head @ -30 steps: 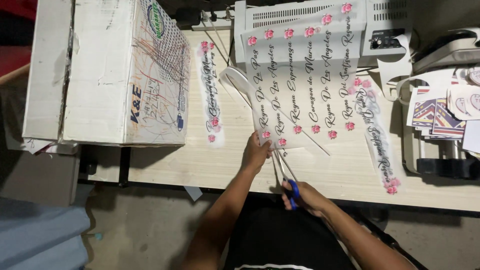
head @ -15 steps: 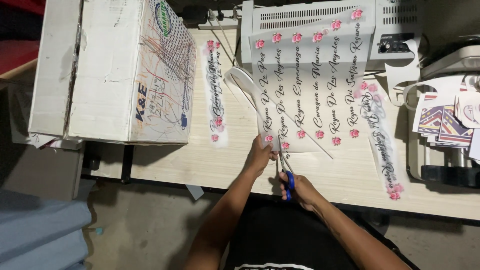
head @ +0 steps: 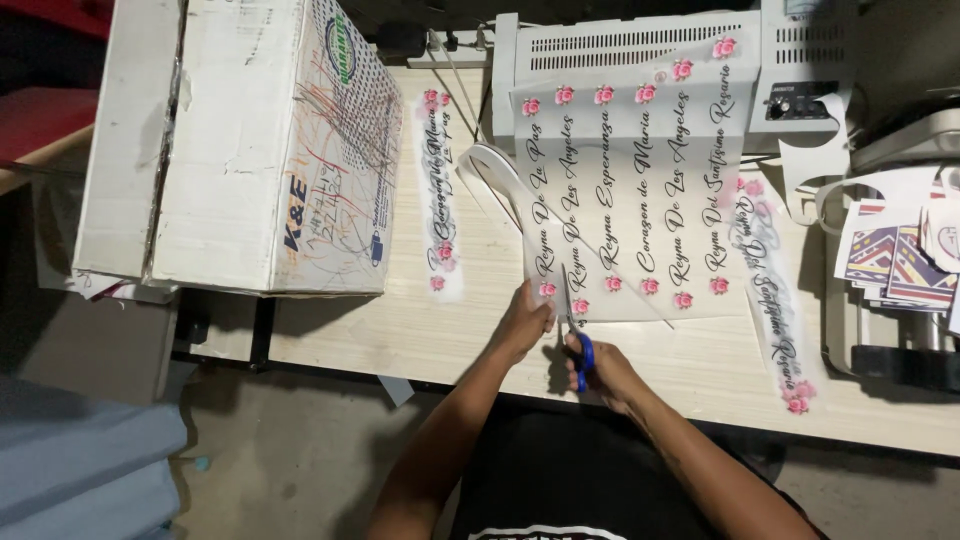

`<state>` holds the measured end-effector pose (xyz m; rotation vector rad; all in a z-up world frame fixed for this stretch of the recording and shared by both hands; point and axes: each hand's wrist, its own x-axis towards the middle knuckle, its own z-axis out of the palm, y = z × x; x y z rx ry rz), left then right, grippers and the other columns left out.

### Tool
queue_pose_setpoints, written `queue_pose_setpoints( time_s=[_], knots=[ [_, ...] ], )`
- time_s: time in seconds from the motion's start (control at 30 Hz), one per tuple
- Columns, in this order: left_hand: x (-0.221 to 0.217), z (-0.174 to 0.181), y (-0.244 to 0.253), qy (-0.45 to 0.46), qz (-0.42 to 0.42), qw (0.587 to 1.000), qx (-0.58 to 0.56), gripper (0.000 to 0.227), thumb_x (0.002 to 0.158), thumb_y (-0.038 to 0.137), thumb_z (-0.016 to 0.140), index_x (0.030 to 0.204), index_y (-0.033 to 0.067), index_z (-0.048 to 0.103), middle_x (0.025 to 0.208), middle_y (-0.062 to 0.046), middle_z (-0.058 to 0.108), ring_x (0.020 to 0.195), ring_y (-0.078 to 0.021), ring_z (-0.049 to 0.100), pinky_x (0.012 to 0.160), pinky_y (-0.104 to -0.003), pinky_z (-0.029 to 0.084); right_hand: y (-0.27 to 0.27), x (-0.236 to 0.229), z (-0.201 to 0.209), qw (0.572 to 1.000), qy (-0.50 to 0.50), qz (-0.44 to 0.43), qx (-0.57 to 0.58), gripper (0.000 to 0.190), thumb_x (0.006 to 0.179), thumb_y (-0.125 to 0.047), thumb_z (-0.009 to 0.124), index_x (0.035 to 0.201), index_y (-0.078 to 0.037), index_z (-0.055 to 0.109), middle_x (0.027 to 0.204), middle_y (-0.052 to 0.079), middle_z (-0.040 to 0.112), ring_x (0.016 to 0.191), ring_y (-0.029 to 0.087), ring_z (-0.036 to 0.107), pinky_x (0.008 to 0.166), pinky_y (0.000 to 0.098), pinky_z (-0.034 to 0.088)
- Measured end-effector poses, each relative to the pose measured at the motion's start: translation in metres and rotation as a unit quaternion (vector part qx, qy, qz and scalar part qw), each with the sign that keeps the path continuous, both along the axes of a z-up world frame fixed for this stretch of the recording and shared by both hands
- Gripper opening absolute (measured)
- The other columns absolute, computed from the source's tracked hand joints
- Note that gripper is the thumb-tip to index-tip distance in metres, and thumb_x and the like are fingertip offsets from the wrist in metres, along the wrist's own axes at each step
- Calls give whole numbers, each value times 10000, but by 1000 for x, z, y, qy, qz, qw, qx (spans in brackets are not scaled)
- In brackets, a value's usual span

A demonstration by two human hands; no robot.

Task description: The person uses blue scissors to cut individual sticker designs from a long printed sheet on a table. They separate each sticker and place the cut pieces on the table surface next to a printer.

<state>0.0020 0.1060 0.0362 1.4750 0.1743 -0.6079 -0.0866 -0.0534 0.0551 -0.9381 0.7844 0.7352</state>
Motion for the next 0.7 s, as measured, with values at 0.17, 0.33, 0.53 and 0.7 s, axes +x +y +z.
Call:
queue_pose_setpoints(
  time_s=[0.17, 0.33, 0.53, 0.7],
  knots=[
    [0, 3, 2, 7, 13, 1000, -15, 355, 942, -3, 553, 1289, -18, 481, 865, -68, 596, 632, -134, 543, 542, -286, 463, -3, 3, -32, 999, -32, 9, 8, 312, 888, -375, 730, 866, -73, 658, 686, 34, 634, 525, 142, 602, 512, 295, 518],
    [2, 6, 8, 10, 17, 1000, -5, 385, 939, 11, 580, 1314, 6, 492, 874, -64, 608, 659, -124, 551, 566, -271, 473, -2, 7, -49, 997, -78, 29, -4, 339, 869, -373, 789, 834, -68, 645, 684, 34, 640, 519, 144, 586, 510, 298, 504],
    [-5, 6, 10, -13, -7, 1000, 25, 389, 958, 31, 597, 1338, -11, 524, 905, -54, 644, 689, -114, 561, 592, -263, 483, 3, 35, -31, 997, -68, 19, -35, 372, 863, -432, 761, 868, -70, 674, 694, 30, 635, 530, 139, 595, 527, 288, 519],
    [-11, 5, 10, 22, 2, 999, -24, 443, 959, 28, 562, 1393, 30, 472, 954, -32, 646, 733, -91, 556, 613, -249, 475, 0, 49, -39, 996, -76, -5, -55, 397, 862, -425, 758, 954, -41, 715, 709, 33, 631, 539, 138, 588, 532, 289, 529]
  ],
)
